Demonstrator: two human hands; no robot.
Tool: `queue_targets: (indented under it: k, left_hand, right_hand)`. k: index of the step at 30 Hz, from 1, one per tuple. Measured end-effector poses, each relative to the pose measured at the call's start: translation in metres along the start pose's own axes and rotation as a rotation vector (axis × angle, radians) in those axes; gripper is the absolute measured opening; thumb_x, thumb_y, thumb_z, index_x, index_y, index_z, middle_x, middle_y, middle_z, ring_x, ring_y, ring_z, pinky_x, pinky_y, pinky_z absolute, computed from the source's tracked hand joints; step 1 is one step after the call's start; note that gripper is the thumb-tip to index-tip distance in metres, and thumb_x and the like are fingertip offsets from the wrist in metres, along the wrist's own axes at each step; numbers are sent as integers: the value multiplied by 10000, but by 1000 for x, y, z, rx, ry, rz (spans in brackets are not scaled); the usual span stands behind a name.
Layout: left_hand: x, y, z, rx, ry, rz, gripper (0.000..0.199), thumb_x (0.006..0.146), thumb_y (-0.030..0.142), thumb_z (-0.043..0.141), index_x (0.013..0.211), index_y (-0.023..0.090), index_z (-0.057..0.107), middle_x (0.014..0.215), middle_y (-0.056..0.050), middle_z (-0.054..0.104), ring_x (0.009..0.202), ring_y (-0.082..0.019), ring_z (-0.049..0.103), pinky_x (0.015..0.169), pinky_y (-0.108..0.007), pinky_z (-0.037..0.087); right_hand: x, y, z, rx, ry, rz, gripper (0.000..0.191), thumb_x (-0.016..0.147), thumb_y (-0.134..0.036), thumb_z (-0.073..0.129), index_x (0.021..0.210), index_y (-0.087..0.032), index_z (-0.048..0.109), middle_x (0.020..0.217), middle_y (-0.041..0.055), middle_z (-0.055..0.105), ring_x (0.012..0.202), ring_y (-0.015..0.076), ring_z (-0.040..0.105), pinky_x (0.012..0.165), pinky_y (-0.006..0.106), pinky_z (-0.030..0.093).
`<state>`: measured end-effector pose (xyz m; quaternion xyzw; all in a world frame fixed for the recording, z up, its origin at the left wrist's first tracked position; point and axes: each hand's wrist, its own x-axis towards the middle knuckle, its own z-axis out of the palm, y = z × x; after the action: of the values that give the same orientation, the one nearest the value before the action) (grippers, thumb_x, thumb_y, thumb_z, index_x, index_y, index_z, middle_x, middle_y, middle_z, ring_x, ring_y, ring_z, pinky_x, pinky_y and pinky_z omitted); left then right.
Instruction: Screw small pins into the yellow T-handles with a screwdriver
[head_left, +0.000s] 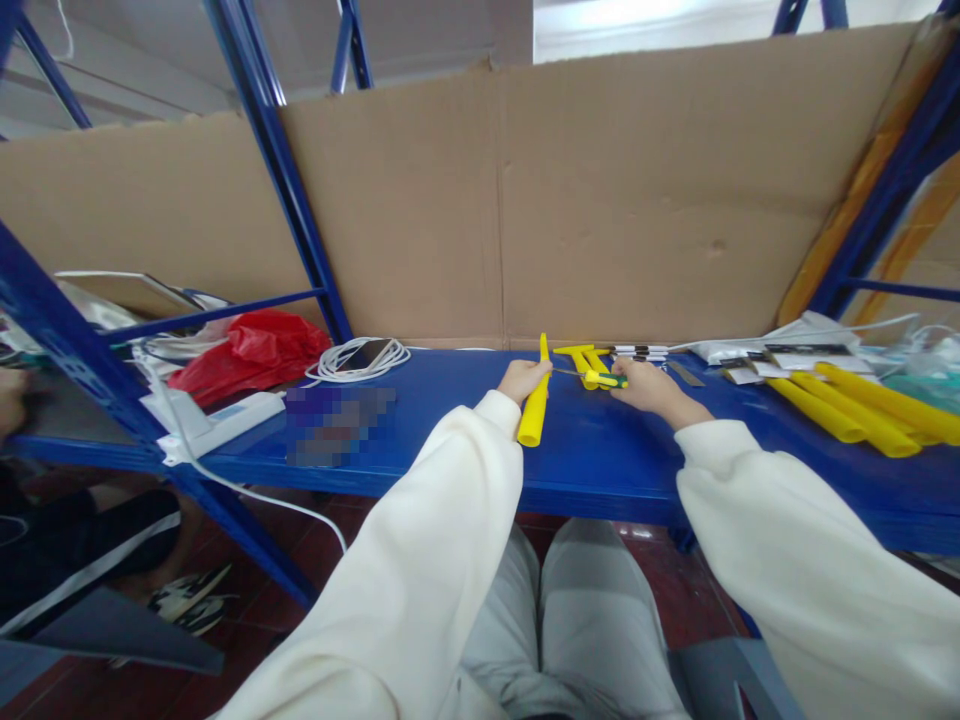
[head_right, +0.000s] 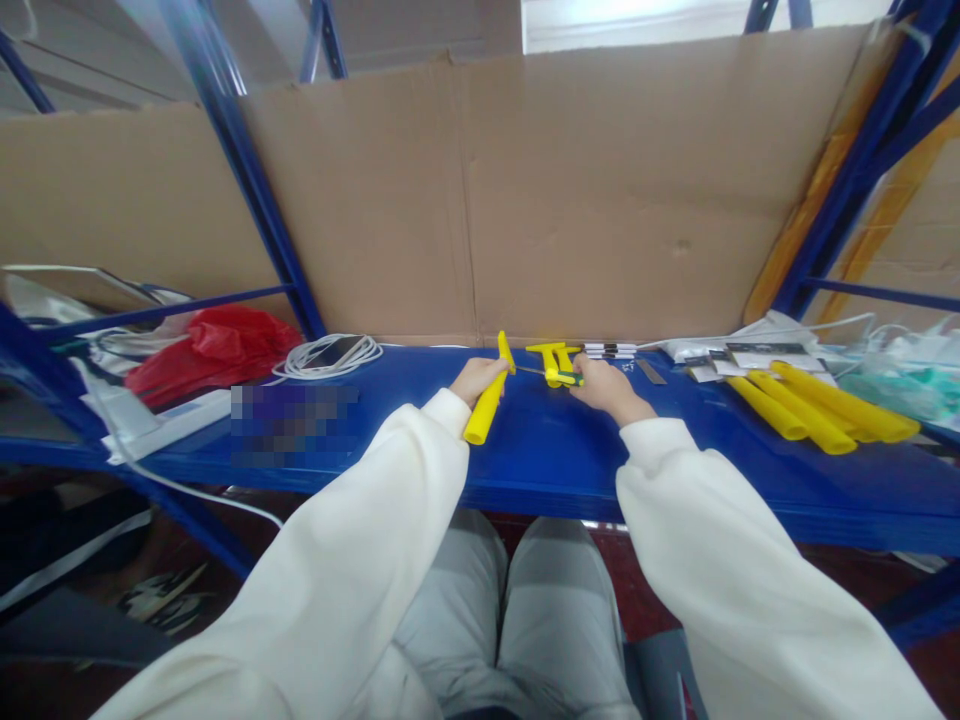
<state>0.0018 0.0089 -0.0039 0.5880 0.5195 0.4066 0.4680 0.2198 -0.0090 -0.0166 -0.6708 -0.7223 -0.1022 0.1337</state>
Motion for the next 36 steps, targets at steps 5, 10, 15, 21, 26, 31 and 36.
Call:
queue_targets:
  k: [5,10,15,21,26,31,36]
  left_hand:
    - [4,-4,-1,22,3,6,309,879,167,591,570,153,572,399,24,504,417,-107,510,516,-221,435]
    - [7,-5,-1,16,8,20,296,876,166,592,581,147,590,405,25,509,428,-110,516,539,-230,449]
    - [5,-3,-1,3,7,30,338,876,173,595,541,159,555,397,22,508,419,-109,514,523,-225,439]
    - [3,-1,-2,7,16,24,353,883,157,579,531,163,551,376,16,504,398,-115,506,491,-225,419]
    - [1,0,-2,12,-6,22,368,882,153,579,517,166,537,371,16,501,393,-112,501,483,-223,416]
    - [2,-1,-2,13,2,10,331,876,157,588,545,149,582,388,19,510,411,-113,517,517,-230,445]
    - [4,-3,-3,23,18,15,321,873,171,603,553,145,597,399,21,513,421,-111,517,530,-233,444]
  right_hand:
    - [-1,-4,-3,58,-60,5,286,820,-216,587,1083,-173,691,1055,132,762,958,276,718,761,290,492]
    - [1,-3,-2,83,-20,8,229,801,-216,613,1014,-171,682,1010,141,762,921,277,719,723,278,479]
    - [3,4,6,64,14,11,330,768,-238,666,1092,-180,657,992,128,762,875,272,717,678,276,466]
    - [5,5,6,86,-6,-47,287,829,-277,605,1087,-181,686,1032,124,765,925,262,717,732,273,484]
    - [3,0,1,50,-14,10,288,813,-246,620,1080,-150,674,1079,165,751,970,289,711,741,285,475]
    - [0,-2,0,47,-43,21,282,796,-224,632,1071,-168,653,968,136,762,876,273,715,669,272,439]
    - [2,-1,0,90,-57,-14,196,804,-228,599,980,-174,667,995,130,757,881,254,707,686,262,441]
